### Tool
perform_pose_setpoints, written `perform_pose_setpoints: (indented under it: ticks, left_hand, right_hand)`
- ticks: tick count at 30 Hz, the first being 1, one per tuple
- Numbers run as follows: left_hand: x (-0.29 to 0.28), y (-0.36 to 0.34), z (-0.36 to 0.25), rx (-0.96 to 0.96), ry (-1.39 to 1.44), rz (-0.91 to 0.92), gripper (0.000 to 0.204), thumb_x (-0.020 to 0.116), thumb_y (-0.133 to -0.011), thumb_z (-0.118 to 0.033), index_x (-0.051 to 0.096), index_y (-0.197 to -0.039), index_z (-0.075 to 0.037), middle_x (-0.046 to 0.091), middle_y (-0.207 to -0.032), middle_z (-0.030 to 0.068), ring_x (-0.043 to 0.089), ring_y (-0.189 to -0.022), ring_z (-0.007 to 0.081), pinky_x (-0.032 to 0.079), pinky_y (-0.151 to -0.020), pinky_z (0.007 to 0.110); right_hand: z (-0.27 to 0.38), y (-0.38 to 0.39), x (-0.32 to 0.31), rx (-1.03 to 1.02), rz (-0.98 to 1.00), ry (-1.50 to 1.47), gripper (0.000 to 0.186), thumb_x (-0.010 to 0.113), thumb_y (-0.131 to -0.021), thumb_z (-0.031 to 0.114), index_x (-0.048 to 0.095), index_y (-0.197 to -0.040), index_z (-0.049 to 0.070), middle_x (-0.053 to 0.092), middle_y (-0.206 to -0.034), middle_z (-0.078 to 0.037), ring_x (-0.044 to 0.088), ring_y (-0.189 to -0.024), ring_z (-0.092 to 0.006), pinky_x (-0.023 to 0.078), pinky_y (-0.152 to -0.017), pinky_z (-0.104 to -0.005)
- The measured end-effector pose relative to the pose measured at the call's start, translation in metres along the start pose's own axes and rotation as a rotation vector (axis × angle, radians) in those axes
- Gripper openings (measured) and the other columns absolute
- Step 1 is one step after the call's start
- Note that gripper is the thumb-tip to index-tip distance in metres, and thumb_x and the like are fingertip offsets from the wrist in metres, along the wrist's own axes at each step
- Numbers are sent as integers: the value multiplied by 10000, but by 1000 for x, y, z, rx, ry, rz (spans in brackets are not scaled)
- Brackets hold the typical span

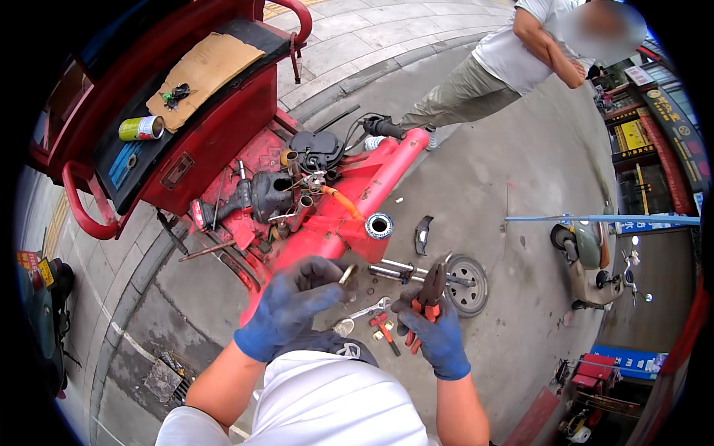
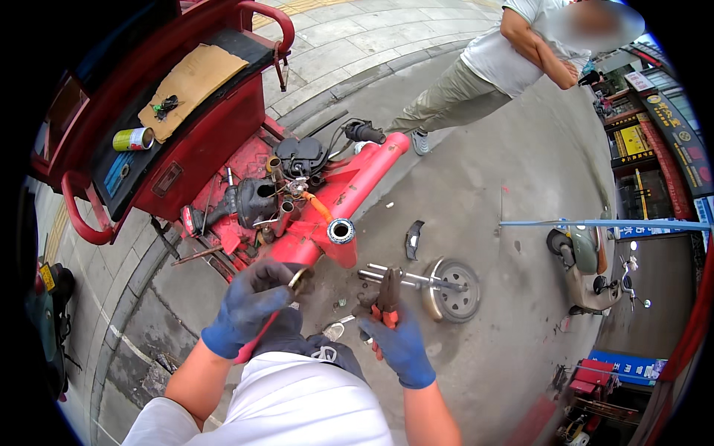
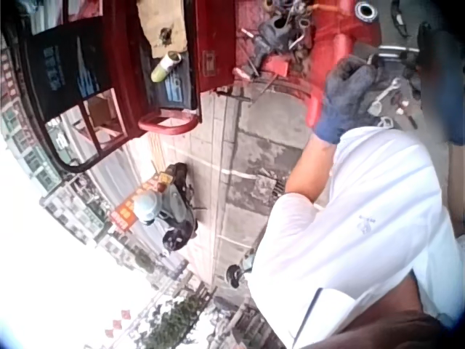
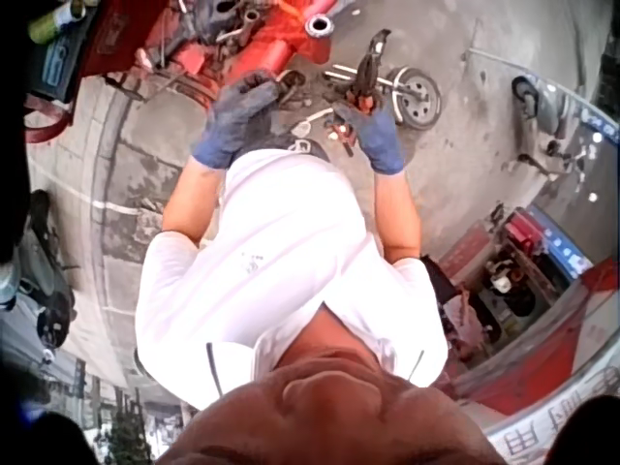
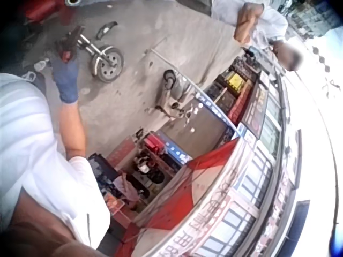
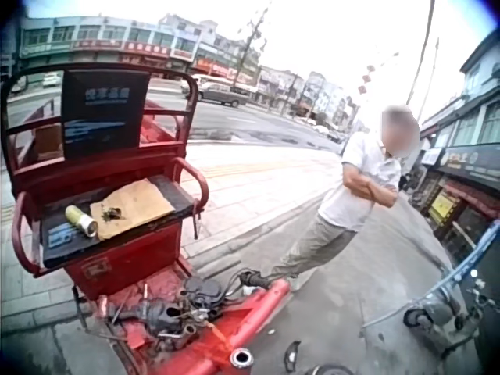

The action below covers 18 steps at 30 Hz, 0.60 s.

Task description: The person applies blue grease to a metal fork assembly using a screwdriver, then uses pliers to manipulate a metal ring. The person handles the fork assembly and a red vehicle frame, moving between the ground and the vehicle during the repair process.

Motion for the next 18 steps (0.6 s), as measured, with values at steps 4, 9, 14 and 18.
perform_pose_setpoints:
  ticks: [4,9,14,18]
  left_hand:
    - [-2,-61,-12,476,-625,-145,580,803,-773,-137,518,-1252,22,635,-1152,147,648,-1037,242,508,-955,364]
    - [6,-104,-1,517,-854,-74,642,831,-731,-141,533,-1281,0,645,-1177,154,648,-1087,262,499,-968,364]
    - [11,-108,3,518,-878,13,650,852,-706,-138,551,-1268,-14,654,-1150,142,648,-1100,247,507,-955,360]
    - [11,-109,4,510,-872,40,664,859,-706,-137,545,-1277,-16,651,-1150,131,646,-1098,233,511,-953,352]
  right_hand:
    - [-29,10,-29,60,-175,-65,281,646,-842,33,571,-1106,-23,670,-916,-121,619,-699,-158,528,-619,-303]
    - [-54,30,-49,59,-286,-119,305,654,-846,44,564,-1126,-33,661,-904,-125,616,-684,-165,532,-611,-306]
    - [-78,41,-59,95,-375,-168,308,657,-846,42,564,-1128,-37,667,-906,-126,618,-674,-165,532,-601,-302]
    - [-79,37,-56,121,-382,-173,307,655,-846,36,563,-1129,-39,668,-904,-129,618,-675,-166,534,-602,-302]
Point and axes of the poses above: each hand's wrist, its own y-axis away from the middle knuckle, its own x-axis out of the palm, z = x × y, the point moved 2 cm from there along -y, towards the middle knuckle
